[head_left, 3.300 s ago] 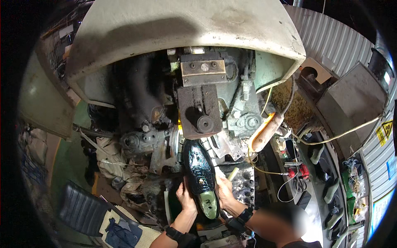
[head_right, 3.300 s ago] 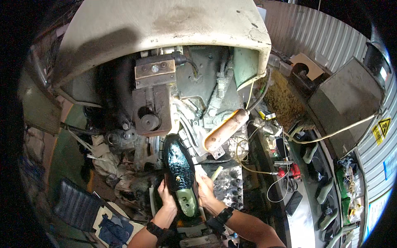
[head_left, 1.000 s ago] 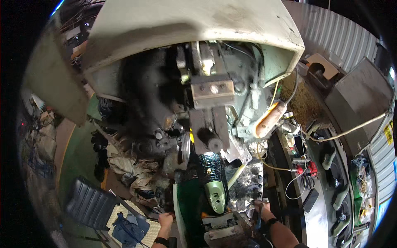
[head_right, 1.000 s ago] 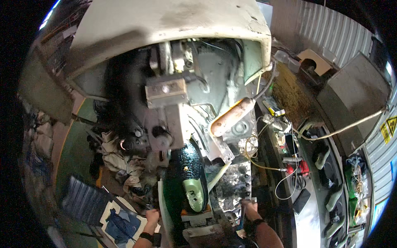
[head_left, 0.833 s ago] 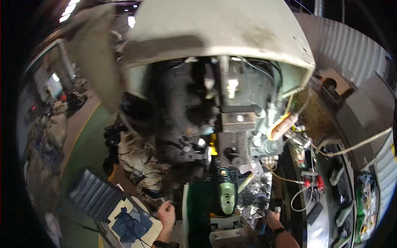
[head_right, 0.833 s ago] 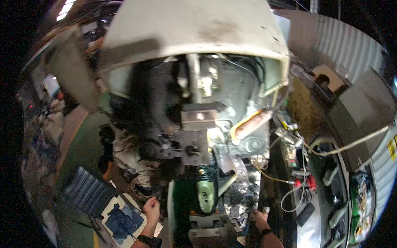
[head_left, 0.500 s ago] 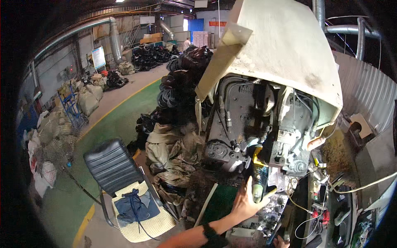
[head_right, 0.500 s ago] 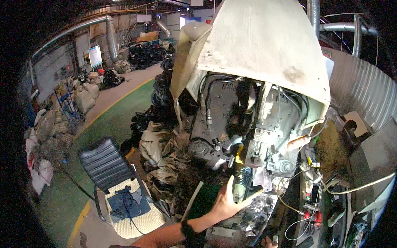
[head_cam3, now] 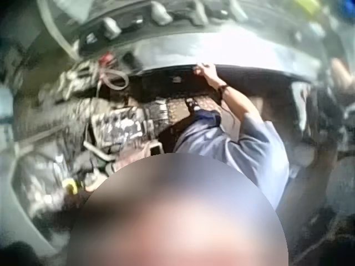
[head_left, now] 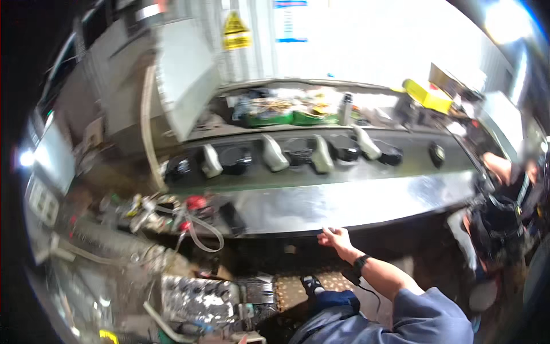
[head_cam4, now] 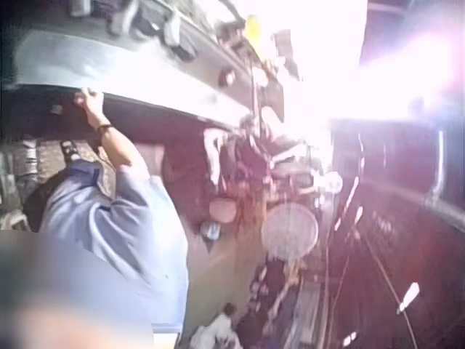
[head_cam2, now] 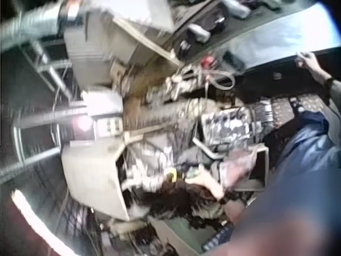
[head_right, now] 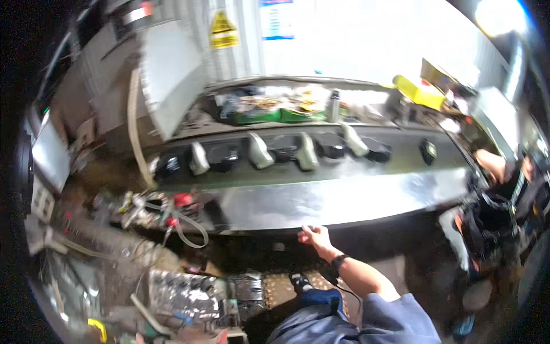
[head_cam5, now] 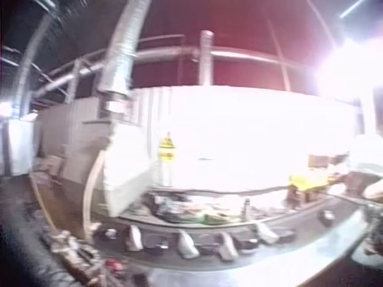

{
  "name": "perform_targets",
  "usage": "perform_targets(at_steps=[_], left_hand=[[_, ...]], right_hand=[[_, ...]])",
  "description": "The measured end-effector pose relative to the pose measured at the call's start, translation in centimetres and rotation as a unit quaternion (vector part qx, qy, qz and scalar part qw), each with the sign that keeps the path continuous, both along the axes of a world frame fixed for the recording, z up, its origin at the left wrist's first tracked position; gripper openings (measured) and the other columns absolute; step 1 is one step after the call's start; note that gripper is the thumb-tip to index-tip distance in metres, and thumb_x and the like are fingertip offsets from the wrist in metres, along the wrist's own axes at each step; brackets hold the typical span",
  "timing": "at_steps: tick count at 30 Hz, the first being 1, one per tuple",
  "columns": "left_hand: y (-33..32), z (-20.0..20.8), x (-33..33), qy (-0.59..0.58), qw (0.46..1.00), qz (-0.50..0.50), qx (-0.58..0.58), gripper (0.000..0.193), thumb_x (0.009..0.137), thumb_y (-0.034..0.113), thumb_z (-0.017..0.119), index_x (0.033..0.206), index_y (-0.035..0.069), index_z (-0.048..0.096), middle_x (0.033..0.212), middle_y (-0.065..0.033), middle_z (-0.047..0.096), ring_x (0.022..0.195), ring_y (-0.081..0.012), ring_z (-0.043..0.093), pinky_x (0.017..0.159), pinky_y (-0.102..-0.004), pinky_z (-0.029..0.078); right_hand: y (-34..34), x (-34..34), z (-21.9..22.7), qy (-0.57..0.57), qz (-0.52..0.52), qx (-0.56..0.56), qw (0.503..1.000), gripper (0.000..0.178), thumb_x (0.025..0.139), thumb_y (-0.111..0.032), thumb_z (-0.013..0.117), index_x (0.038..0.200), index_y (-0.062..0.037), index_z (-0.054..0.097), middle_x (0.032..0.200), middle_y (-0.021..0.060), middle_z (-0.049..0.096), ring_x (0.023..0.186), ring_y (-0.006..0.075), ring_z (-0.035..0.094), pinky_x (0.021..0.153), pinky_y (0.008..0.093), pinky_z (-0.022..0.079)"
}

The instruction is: Using a lasting machine to pull and shape the upper part of a shoe over a last.

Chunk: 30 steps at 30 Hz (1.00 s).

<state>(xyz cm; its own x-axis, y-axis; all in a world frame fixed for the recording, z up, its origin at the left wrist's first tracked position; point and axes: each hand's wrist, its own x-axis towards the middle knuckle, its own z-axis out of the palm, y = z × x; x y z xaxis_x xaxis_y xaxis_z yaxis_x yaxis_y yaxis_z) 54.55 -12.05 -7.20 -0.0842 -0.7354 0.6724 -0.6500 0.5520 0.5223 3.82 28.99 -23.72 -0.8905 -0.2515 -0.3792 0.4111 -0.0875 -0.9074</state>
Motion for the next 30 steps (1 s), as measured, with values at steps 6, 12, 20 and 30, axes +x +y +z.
perform_targets(at_steps=[6, 12, 20, 30], left_hand=[[5.1, -7.9, -14.0, -0.233, 0.957, -0.166, 0.054, 0.030, 0.097, 0.015, 0.068, 0.124, 0.001, 0.069, 0.125, -0.0166, 0.069, 0.109, -0.0294, 0.067, 0.099, -0.0394, 0.051], [4.7, -8.8, -19.1, -0.431, 0.892, -0.128, 0.047, 0.030, 0.098, 0.016, 0.067, 0.125, 0.002, 0.069, 0.128, -0.0173, 0.067, 0.112, -0.0317, 0.066, 0.100, -0.0423, 0.051], [2.8, -1.3, -20.1, -0.579, 0.814, -0.041, 0.028, 0.031, 0.098, 0.018, 0.066, 0.126, 0.004, 0.068, 0.131, -0.0183, 0.066, 0.116, -0.0349, 0.063, 0.101, -0.0461, 0.050], [11.7, -3.5, -44.4, -0.433, 0.775, -0.357, 0.290, 0.031, 0.103, 0.020, 0.059, 0.129, 0.004, 0.067, 0.144, -0.0144, 0.057, 0.133, -0.0355, 0.052, 0.111, -0.0458, 0.043]], right_hand=[[14.7, -14.1, -2.4, 0.050, -0.214, -0.090, 0.971, 0.045, 0.097, -0.021, 0.071, 0.129, -0.0010, 0.047, 0.110, 0.0161, 0.068, 0.086, 0.0211, 0.070, 0.071, 0.0318, 0.061], [29.7, -35.0, -3.7, 0.026, -0.397, -0.023, 0.917, 0.078, 0.092, -0.036, 0.077, 0.145, -0.0138, 0.025, 0.124, 0.0158, 0.044, 0.101, 0.0290, 0.052, 0.084, 0.0515, 0.061], [35.4, -50.3, -5.0, -0.119, -0.372, -0.118, 0.913, 0.059, 0.078, -0.027, 0.090, 0.123, -0.0169, 0.053, 0.098, 0.0028, 0.071, 0.056, 0.0144, 0.062, 0.034, 0.0231, 0.033], [27.1, -52.6, 1.1, 0.323, -0.190, 0.461, 0.804, 0.087, 0.071, -0.030, 0.088, 0.139, 0.0062, 0.047, 0.119, 0.0254, 0.062, 0.111, 0.0379, 0.061, 0.101, 0.0459, 0.048]])
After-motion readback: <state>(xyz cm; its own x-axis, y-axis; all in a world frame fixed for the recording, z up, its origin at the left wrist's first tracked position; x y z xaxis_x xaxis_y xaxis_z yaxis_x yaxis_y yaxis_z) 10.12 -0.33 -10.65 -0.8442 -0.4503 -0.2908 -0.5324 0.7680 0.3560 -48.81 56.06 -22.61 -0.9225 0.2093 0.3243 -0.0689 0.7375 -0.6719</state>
